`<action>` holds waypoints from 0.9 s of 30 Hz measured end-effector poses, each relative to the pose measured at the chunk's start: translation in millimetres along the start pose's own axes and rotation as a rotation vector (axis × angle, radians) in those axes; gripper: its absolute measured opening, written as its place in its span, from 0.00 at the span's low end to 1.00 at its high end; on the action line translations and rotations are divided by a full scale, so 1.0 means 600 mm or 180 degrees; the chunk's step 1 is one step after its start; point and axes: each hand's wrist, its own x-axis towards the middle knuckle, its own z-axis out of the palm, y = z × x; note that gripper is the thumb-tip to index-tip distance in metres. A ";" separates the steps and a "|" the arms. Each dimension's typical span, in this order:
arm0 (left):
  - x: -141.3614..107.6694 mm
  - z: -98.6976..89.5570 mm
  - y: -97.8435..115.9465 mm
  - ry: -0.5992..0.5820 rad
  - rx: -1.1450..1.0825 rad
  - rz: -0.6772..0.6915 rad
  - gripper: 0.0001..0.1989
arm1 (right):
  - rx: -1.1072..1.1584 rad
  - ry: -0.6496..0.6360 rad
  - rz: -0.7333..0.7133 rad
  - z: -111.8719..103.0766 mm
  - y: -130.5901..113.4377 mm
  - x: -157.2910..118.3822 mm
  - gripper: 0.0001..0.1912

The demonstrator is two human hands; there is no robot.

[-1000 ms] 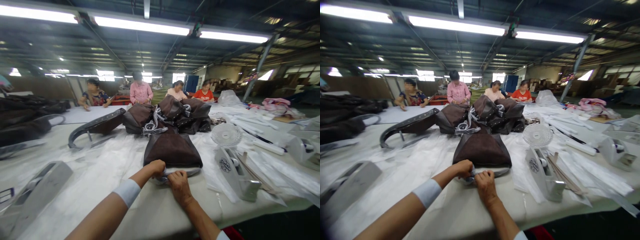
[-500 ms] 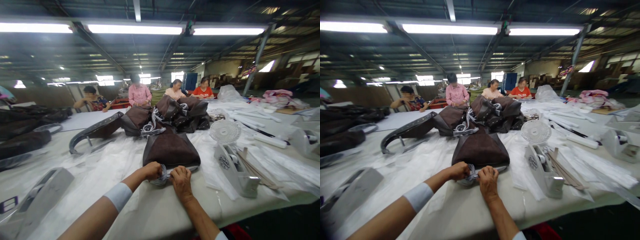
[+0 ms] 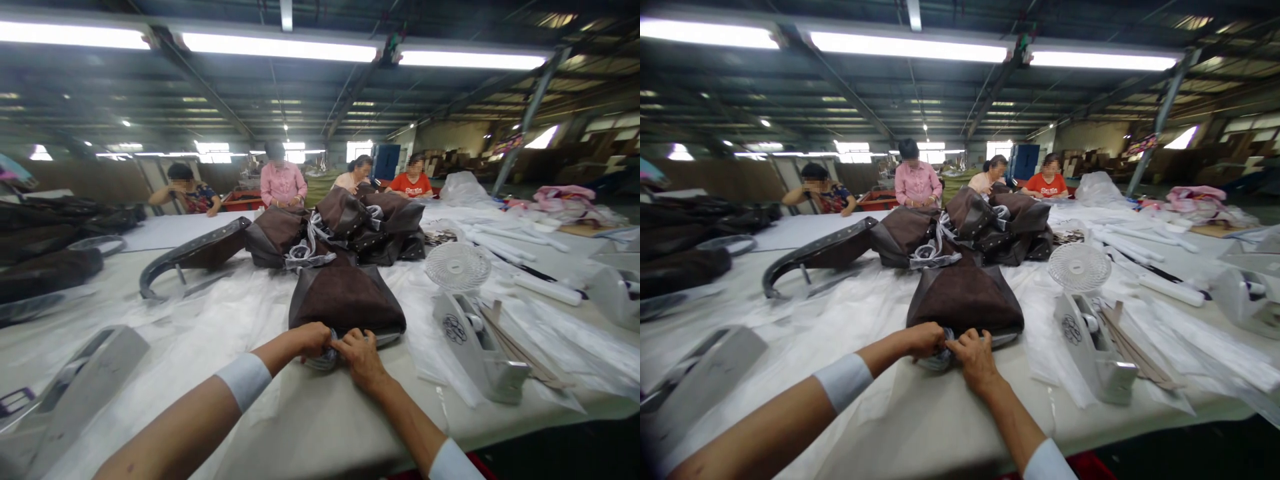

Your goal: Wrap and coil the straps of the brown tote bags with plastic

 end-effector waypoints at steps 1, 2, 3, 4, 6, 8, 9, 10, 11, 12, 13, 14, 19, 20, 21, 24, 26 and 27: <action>-0.005 0.000 0.002 -0.0098 -0.0115 -0.0095 0.07 | 0.0031 0.0001 0.0004 0.000 0.001 0.000 0.23; -0.012 0.001 0.003 -0.0200 -0.0251 -0.0171 0.07 | 0.0061 0.0001 -0.0001 0.001 0.002 0.000 0.23; -0.020 0.003 0.003 -0.0297 -0.0391 -0.0215 0.10 | 0.0090 0.0000 -0.0014 0.002 0.005 0.000 0.23; -0.028 0.006 0.001 -0.0349 -0.0559 -0.0258 0.14 | 0.0120 -0.0007 -0.0039 0.004 0.008 0.000 0.23; -0.040 0.016 -0.001 -0.0284 -0.0870 -0.0388 0.20 | 0.0175 -0.0033 -0.0089 0.007 0.014 0.001 0.23; -0.044 0.028 -0.001 -0.0066 -0.1005 -0.0579 0.19 | 0.0226 -0.0074 -0.0113 0.011 0.020 0.004 0.22; -0.043 0.034 0.002 0.0074 -0.0988 -0.0669 0.18 | 0.0248 -0.0090 -0.0115 0.012 0.022 0.005 0.22; -0.040 0.040 0.005 0.0204 -0.0918 -0.0729 0.16 | 0.0266 -0.0105 -0.0115 0.013 0.023 0.006 0.22; -0.037 0.045 0.009 0.0327 -0.0801 -0.0746 0.16 | 0.0275 -0.0117 -0.0117 0.013 0.024 0.007 0.22; -0.034 0.049 0.013 0.0465 -0.0681 -0.0747 0.16 | 0.0274 -0.0131 -0.0123 0.012 0.024 0.008 0.22; -0.032 0.052 0.017 0.0606 -0.0560 -0.0738 0.18 | 0.0258 -0.0147 -0.0122 0.009 0.024 0.009 0.22; -0.030 0.056 0.020 0.0736 -0.0451 -0.0723 0.22 | 0.0227 -0.0178 -0.0107 0.005 0.023 0.009 0.23; -0.029 0.074 0.020 0.1213 -0.0228 -0.0612 0.17 | 0.0029 -0.0644 -0.0012 -0.030 0.004 0.006 0.28; -0.029 0.078 0.018 0.1297 -0.0213 -0.0590 0.15 | 0.0023 -0.0729 -0.0040 -0.036 -0.002 0.007 0.28; -0.029 0.081 0.016 0.1370 -0.0201 -0.0569 0.15 | 0.0004 -0.0766 -0.0064 -0.040 -0.009 0.008 0.28; -0.029 0.086 0.009 0.1489 -0.0198 -0.0502 0.13 | -0.0212 -0.0718 0.0005 -0.039 -0.026 0.017 0.24; -0.031 0.085 0.003 0.1472 -0.0228 -0.0448 0.10 | -0.0391 -0.0659 0.0032 -0.032 -0.030 0.024 0.19; -0.033 0.083 0.001 0.1447 -0.0250 -0.0413 0.09 | -0.0451 -0.0644 0.0016 -0.028 -0.029 0.026 0.16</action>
